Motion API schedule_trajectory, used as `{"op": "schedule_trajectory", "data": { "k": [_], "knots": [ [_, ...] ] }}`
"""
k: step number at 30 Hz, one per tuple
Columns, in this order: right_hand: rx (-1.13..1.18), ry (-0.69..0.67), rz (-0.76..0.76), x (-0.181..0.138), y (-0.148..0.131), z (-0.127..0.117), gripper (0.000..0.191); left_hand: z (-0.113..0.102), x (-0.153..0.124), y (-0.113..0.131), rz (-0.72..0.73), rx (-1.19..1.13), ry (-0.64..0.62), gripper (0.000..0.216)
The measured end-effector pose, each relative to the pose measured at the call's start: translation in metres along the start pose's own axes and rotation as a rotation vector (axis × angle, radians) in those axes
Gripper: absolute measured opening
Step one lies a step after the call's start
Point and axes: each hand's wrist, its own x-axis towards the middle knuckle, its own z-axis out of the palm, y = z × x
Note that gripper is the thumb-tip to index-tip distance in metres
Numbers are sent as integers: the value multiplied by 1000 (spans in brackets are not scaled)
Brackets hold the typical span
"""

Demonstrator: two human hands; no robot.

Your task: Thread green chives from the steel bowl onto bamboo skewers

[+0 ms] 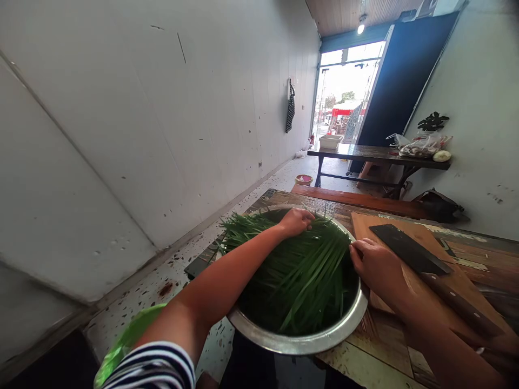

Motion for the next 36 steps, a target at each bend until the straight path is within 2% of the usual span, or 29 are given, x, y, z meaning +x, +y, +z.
{"op": "schedule_trajectory", "data": {
  "k": [7,16,24,30,36],
  "knots": [
    [-3,10,-11,0,0,1,30,6,-2,6,-23,-119,-1,26],
    [-8,20,-26,-1,-1,0,33,8,-1,2,116,38,32,21],
    [3,15,-23,0,0,0,33,11,2,-1,110,-10,15,24],
    [11,17,-22,0,1,2,33,16,7,-8,64,-140,19,22],
    [-6,21,-19,-1,-1,0,33,15,0,2,-31,-370,-19,24]
  ]
}}
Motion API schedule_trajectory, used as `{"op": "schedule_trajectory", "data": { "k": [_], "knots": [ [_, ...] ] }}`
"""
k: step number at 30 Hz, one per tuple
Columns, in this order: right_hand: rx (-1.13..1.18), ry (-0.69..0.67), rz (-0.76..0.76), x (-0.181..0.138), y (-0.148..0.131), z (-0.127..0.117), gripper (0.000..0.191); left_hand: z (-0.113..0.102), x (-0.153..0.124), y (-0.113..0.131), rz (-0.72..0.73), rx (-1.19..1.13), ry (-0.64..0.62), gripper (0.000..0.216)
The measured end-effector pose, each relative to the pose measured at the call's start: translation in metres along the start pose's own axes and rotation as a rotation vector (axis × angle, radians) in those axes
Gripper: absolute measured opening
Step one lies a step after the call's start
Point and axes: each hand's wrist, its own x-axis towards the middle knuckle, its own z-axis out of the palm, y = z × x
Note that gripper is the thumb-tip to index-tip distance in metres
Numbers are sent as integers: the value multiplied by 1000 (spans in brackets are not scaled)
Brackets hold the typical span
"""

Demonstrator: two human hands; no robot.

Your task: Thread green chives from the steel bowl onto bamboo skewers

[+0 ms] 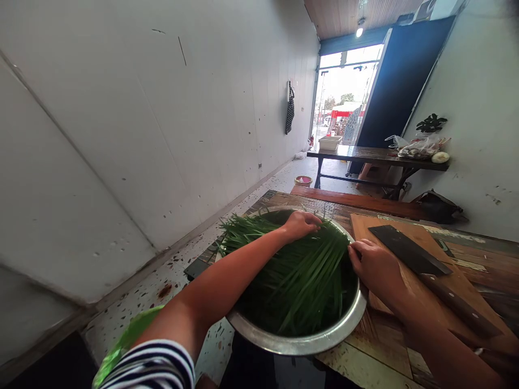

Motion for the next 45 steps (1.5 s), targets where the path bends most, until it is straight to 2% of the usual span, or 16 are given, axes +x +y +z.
{"op": "schedule_trajectory", "data": {
  "k": [6,14,22,30,45],
  "knots": [
    [-1,12,-9,0,0,0,34,1,-3,5,-35,-146,24,22],
    [11,4,-5,0,1,1,33,1,1,-1,-34,-123,45,15],
    [13,26,-13,0,2,3,34,0,5,-11,28,113,82,19],
    [-4,9,-7,0,2,2,32,3,-1,0,-79,-88,88,11],
    [8,7,-10,0,2,2,32,6,-5,8,-134,-171,101,7]
  ]
}}
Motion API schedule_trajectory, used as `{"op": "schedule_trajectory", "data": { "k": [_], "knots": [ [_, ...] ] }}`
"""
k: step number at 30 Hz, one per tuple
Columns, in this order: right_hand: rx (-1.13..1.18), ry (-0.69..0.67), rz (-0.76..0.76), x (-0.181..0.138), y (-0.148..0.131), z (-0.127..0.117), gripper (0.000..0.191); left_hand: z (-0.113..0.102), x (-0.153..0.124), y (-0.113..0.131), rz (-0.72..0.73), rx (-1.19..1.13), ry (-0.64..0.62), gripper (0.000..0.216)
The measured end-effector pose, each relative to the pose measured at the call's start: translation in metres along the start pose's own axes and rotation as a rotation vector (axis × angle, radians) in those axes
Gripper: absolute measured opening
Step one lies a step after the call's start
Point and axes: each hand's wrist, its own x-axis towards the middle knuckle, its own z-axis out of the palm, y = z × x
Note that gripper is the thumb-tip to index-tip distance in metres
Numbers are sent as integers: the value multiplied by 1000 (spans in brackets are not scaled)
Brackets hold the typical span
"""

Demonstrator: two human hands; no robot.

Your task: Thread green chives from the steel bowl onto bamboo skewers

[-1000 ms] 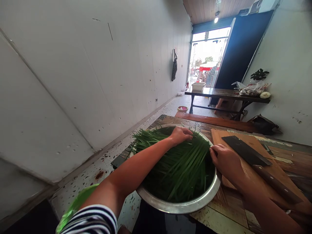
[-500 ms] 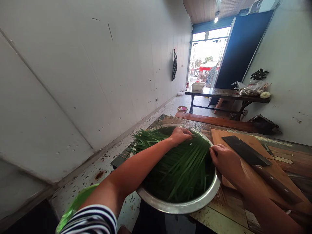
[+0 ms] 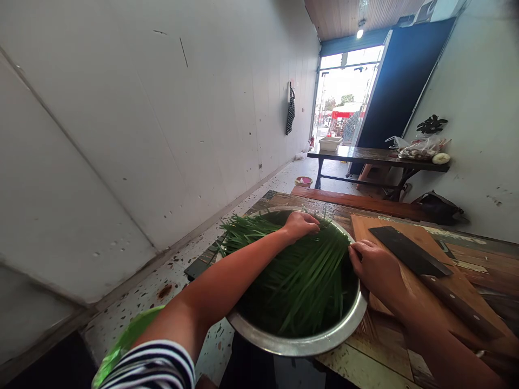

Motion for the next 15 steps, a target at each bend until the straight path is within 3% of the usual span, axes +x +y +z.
{"op": "schedule_trajectory", "data": {
  "k": [15],
  "knots": [
    [-3,-1,17,0,0,0,30,-1,-1,-2,50,63,-1,10]
  ]
}}
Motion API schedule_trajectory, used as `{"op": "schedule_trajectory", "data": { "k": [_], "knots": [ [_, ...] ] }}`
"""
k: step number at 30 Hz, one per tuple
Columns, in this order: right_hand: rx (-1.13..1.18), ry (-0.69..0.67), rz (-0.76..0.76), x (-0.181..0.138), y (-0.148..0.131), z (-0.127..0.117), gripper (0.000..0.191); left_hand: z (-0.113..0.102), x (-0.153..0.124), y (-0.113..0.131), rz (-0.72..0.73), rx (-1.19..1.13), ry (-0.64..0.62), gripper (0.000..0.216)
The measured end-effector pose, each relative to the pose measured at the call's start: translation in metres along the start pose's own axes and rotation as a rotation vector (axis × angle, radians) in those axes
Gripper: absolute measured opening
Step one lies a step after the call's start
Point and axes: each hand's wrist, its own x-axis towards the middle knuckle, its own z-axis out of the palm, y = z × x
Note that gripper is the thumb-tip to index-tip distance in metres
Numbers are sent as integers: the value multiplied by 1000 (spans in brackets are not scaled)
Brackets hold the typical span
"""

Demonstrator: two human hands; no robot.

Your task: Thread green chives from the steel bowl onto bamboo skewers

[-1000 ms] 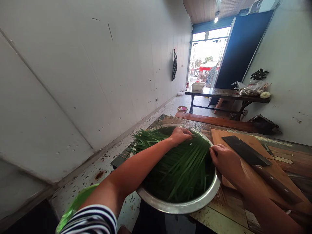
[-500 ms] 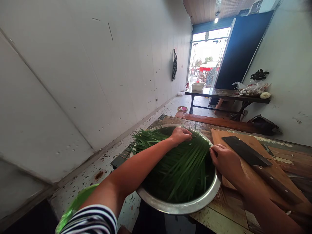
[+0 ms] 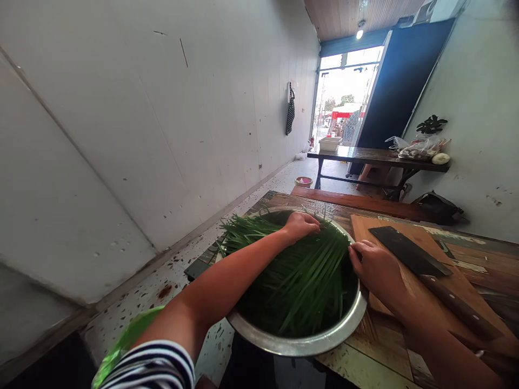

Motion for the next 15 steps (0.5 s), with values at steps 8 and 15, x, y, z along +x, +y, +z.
{"op": "schedule_trajectory", "data": {
  "k": [8,15],
  "knots": [
    [1,7,-5,0,1,0,29,-2,4,-6,65,148,2,20],
    [9,12,-7,0,1,1,29,-3,3,-4,161,321,33,26]
  ]
}}
